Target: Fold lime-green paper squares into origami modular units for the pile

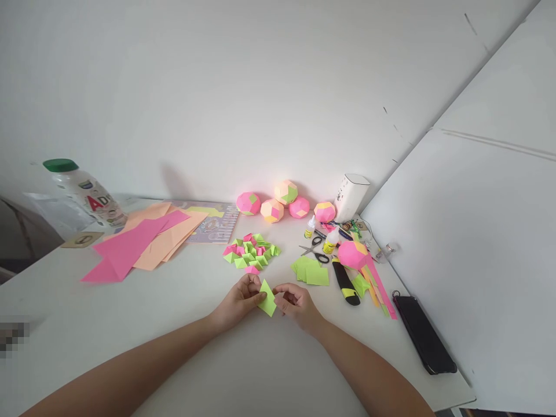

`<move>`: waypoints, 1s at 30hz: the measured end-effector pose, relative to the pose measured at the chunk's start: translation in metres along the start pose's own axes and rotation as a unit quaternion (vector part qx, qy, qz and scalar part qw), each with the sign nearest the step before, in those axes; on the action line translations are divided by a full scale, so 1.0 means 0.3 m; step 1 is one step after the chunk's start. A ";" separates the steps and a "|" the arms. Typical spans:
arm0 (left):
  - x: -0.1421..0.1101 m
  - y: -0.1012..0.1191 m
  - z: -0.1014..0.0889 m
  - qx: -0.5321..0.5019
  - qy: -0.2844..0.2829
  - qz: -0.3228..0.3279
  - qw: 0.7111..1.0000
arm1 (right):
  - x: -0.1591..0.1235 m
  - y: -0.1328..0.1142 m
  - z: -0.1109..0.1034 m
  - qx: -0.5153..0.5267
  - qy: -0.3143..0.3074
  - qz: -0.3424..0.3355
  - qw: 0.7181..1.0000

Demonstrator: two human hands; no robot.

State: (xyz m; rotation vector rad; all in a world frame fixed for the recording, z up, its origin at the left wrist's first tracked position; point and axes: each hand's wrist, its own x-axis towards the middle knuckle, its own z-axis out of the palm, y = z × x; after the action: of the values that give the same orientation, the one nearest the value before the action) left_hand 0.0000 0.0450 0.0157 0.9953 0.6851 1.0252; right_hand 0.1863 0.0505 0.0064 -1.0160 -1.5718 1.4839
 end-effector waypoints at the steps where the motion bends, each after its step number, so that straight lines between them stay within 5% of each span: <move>1: -0.001 0.001 0.001 -0.003 -0.006 -0.003 1.000 | 0.000 0.001 -0.001 0.000 -0.007 0.000 1.000; 16: -0.013 -0.013 -0.008 0.033 -0.045 -0.005 0.998 | 0.003 0.013 -0.003 0.018 -0.053 0.026 0.998; 30: -0.031 -0.003 0.004 0.077 -0.072 0.009 0.994 | 0.007 0.011 0.001 -0.010 -0.014 0.012 1.000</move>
State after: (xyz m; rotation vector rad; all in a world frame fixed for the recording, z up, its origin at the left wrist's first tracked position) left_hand -0.0023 0.0358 0.0157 1.1991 0.6440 0.9163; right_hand 0.1853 0.0522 0.0030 -1.0334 -1.6029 1.5085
